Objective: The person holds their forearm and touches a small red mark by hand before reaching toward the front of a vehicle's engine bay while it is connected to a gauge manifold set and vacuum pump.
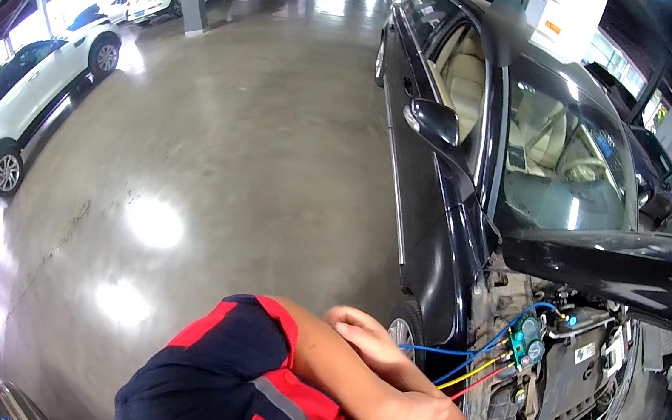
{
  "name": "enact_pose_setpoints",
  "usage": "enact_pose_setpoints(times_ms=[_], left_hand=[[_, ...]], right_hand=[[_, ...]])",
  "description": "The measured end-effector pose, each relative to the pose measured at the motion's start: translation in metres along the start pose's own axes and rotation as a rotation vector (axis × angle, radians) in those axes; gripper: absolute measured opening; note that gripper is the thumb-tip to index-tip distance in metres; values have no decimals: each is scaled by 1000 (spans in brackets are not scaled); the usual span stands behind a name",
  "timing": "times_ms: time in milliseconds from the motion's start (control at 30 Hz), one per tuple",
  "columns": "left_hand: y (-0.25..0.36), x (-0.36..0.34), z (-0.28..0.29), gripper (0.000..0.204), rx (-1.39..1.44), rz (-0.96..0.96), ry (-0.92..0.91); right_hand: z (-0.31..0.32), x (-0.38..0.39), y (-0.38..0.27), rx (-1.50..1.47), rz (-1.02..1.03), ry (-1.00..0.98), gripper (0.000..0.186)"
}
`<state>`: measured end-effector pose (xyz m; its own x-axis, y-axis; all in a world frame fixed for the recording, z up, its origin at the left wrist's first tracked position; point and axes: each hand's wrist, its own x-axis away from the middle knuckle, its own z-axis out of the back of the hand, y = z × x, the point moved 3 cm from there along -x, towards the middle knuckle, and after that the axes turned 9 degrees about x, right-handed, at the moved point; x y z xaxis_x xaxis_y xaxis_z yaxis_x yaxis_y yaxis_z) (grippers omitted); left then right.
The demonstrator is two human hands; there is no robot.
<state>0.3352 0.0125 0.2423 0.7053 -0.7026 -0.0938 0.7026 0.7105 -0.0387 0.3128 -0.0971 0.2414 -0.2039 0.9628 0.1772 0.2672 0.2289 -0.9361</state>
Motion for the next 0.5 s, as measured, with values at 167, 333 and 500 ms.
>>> enact_pose_setpoints(times_ms=[167,333,500], left_hand=[[-15,46,5,21,27,-22,97],[-36,92,3,16,103,68,247],[-107,186,89,17,-353,1844,-686]], right_hand=[[-23,-33,-5,-105,192,-249,27],[-13,-46,-15,2,155,-360,35],[-55,-134,-6,-85,-36,-92,36]])
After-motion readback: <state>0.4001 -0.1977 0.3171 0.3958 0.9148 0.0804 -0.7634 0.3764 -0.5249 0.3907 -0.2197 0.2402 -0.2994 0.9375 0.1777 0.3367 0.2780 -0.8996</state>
